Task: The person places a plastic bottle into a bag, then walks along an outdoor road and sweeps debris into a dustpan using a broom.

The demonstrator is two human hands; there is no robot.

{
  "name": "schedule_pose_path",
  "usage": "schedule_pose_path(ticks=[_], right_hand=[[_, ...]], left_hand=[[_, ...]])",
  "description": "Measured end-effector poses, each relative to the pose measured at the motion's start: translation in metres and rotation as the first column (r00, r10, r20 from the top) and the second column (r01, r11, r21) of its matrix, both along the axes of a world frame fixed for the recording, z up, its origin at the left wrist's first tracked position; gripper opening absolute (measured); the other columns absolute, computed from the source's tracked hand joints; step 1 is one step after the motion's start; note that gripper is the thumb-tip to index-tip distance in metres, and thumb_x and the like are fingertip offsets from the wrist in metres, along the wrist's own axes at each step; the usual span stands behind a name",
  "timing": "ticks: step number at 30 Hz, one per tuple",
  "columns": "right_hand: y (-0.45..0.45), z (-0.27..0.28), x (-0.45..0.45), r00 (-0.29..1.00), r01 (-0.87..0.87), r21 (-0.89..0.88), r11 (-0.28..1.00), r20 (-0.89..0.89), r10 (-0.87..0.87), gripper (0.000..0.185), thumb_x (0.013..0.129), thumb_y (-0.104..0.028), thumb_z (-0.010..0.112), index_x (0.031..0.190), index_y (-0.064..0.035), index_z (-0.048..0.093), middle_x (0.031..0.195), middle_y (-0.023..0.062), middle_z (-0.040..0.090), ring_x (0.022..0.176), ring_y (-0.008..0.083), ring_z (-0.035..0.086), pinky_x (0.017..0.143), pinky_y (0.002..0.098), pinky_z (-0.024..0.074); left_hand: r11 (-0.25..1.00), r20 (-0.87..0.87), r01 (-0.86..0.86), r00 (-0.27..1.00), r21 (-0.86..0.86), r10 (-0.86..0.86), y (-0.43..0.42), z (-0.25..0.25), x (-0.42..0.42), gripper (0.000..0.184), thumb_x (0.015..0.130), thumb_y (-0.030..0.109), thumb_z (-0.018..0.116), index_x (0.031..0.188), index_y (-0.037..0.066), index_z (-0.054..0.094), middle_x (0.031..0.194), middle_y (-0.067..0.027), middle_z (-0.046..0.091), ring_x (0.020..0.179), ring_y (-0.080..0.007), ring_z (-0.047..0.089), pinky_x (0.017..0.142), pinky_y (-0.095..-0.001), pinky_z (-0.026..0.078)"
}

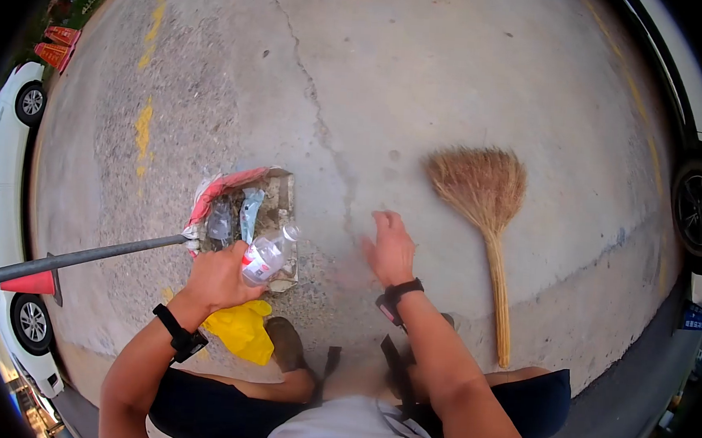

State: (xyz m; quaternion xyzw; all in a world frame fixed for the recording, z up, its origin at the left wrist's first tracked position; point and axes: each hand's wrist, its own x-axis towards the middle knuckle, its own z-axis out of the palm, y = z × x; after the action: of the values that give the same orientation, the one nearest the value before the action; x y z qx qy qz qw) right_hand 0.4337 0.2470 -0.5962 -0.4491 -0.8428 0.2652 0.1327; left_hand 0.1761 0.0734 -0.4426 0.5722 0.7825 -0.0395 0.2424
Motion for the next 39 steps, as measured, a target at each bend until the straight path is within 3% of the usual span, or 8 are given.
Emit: schedule_pose_path(ticks=[2,7,11,14,20,29,32,39], right_hand=[[0.02,-0.032,0.023,0.98,0.036,0.134,0.99,0.19,-0.061,0.045,0.079,-0.009,0.071,0.122,-0.0091,0.059,0.122,0.0156,0.058,0.098,0.0362,0.062,0.08,0.0458,0.0546],[0.026,-0.08,0.04,0.984,0.04,-0.046,0.998,0.173,-0.032,0.034,0.079,-0.004,0.067,0.112,-0.0097,0.063,0.115,0.0144,0.06,0.093,0.0369,0.062,0.081,0.0463,0.0531],[0.015,-0.051,0.014,0.997,-0.062,-0.266,0.962,-0.07,0.045,0.031,0.08,-0.001,0.066,0.109,-0.0098,0.064,0.107,0.0148,0.062,0.094,0.0377,0.063,0.081,0.0437,0.0529],[0.013,0.006,-0.017,0.922,-0.384,-0.354,0.853,-0.193,0.335,0.032,0.08,-0.001,0.067,0.111,-0.0078,0.063,0.104,0.0152,0.064,0.098,0.0366,0.063,0.083,0.0431,0.0528],[0.004,0.075,-0.052,0.861,-0.509,-0.388,0.768,-0.235,0.452,0.039,0.08,-0.002,0.07,0.116,-0.0029,0.056,0.106,0.0155,0.067,0.1,0.0358,0.065,0.086,0.0426,0.0525],[0.001,0.096,-0.057,0.813,-0.57,-0.296,0.766,-0.339,0.474,0.034,0.079,-0.005,0.074,0.11,-0.0054,0.06,0.1,0.0156,0.069,0.094,0.0308,0.067,0.082,0.0404,0.0531],[0.003,0.105,-0.058,0.874,-0.476,-0.553,0.684,-0.21,0.438,0.036,0.08,-0.005,0.079,0.113,-0.0084,0.065,0.094,0.0095,0.071,0.085,0.0195,0.067,0.078,0.0333,0.0534],[0.005,0.085,-0.053,0.789,-0.613,-0.438,0.657,-0.389,0.476,0.038,0.086,-0.003,0.075,0.122,-0.0076,0.064,0.097,0.0085,0.072,0.089,0.016,0.067,0.084,0.032,0.0534]], left_hand=[[0.996,-0.021,0.013,1.0,-0.09,-0.015,0.002,0.004,0.001,0.06,0.069,0.047,0.079,0.103,0.002,0.058,0.087,-0.0219,0.071,0.078,-0.0431,0.069,0.069,-0.051,0.056],[0.988,0.025,0.082,0.997,-0.133,-0.079,-0.002,-0.004,0.003,0.062,0.069,0.048,0.078,0.106,0.002,0.058,0.087,-0.0199,0.071,0.078,-0.0401,0.07,0.07,-0.0489,0.056],[0.988,0.068,0.126,0.99,-0.09,-0.12,-0.005,-0.015,0.001,0.061,0.069,0.046,0.078,0.107,0.002,0.059,0.091,-0.0197,0.072,0.082,-0.0382,0.071,0.072,-0.0478,0.056],[0.983,0.066,0.117,0.992,-0.145,-0.108,0.004,-0.011,0.003,0.06,0.069,0.044,0.078,0.107,0.002,0.059,0.092,-0.0198,0.072,0.083,-0.0385,0.071,0.072,-0.0479,0.056],[0.979,0.041,0.137,0.99,-0.15,-0.132,0.006,-0.011,0.002,0.058,0.069,0.043,0.079,0.105,0.002,0.058,0.092,-0.0211,0.072,0.083,-0.0394,0.071,0.073,-0.0476,0.057],[0.98,0.069,0.161,0.986,-0.118,-0.154,-0.003,-0.002,-0.003,0.058,0.067,0.042,0.079,0.106,0.003,0.059,0.089,-0.022,0.072,0.081,-0.0408,0.07,0.073,-0.0482,0.057],[0.981,0.078,0.164,0.985,-0.1,-0.157,-0.008,-0.006,-0.006,0.059,0.066,0.043,0.079,0.106,0.004,0.06,0.088,-0.022,0.071,0.08,-0.0415,0.07,0.072,-0.0486,0.057],[0.977,0.137,0.167,0.979,-0.131,-0.149,-0.008,-0.002,-0.009,0.062,0.065,0.044,0.079,0.11,0.005,0.061,0.088,-0.0221,0.071,0.081,-0.0418,0.07,0.075,-0.0502,0.056]])
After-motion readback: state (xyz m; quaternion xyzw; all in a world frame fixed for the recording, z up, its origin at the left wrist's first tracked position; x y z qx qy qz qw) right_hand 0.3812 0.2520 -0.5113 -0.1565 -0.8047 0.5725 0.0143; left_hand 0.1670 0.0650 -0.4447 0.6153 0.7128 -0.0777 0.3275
